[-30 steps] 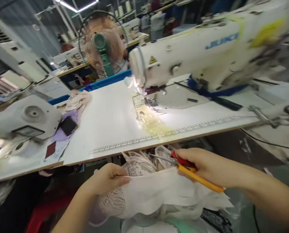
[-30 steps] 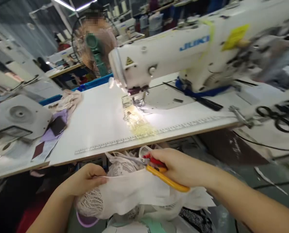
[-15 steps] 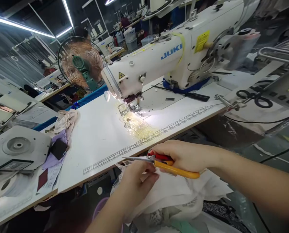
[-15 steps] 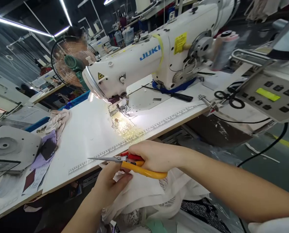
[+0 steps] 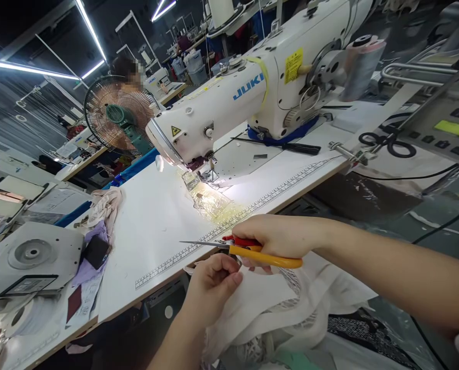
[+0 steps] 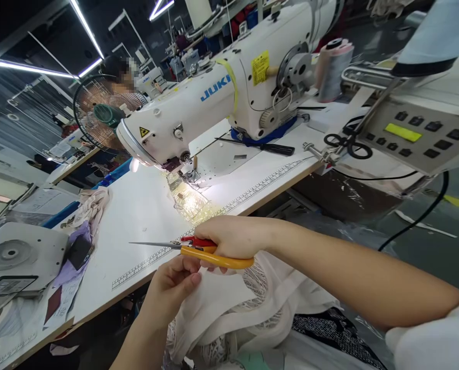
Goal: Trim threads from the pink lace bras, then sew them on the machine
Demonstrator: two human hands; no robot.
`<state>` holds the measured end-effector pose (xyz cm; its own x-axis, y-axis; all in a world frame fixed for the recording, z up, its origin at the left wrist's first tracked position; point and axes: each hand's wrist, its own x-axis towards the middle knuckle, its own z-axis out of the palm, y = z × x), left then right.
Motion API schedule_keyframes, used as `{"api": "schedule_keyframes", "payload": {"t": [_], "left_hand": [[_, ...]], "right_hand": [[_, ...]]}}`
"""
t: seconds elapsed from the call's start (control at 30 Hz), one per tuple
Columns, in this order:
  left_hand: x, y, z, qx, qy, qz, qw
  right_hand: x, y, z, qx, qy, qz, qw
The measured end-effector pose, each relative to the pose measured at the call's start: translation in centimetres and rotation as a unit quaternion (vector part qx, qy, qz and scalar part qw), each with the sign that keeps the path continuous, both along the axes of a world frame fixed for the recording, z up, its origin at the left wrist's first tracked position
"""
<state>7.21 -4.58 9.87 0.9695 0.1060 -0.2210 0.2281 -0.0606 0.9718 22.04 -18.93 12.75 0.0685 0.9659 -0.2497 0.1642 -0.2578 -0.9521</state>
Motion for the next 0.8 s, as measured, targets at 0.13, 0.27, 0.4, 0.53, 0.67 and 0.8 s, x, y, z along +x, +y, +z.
{"api": "schedule_keyframes", "payload": {"t": [0.13,0.27,0.4,0.53,0.67,0.8], "left_hand": [[0.0,0.0,0.0,0.006,0.014,0.014,1.0],[0.0,-0.1,-0.1,0.001,0.014,0.029,0.999],[0.1,-0.2,0.0,-0.018,0.002,0.03,0.999],[0.1,-0.4,-0.1,-0.035,0.01,0.024,0.999],[-0.4,-0.2,-0.5,-0.106,0.031,0.087,0.99],[-0.7,0.3,-0.9,-0.153,0.019,0.143,0.978]], "right_hand": [[0.0,0.1,0.5,-0.006,-0.047,0.011,0.999],[-0.1,0.1,0.5,0.019,-0.169,0.01,0.985],[-0.3,0.2,0.2,0.028,-0.245,0.001,0.969],[-0.8,0.1,-0.6,0.034,-0.225,-0.034,0.973],[-1.2,-1.2,-2.6,0.081,-0.123,-0.147,0.978],[-1.5,-3.4,-4.9,0.122,-0.134,-0.125,0.976]]}}
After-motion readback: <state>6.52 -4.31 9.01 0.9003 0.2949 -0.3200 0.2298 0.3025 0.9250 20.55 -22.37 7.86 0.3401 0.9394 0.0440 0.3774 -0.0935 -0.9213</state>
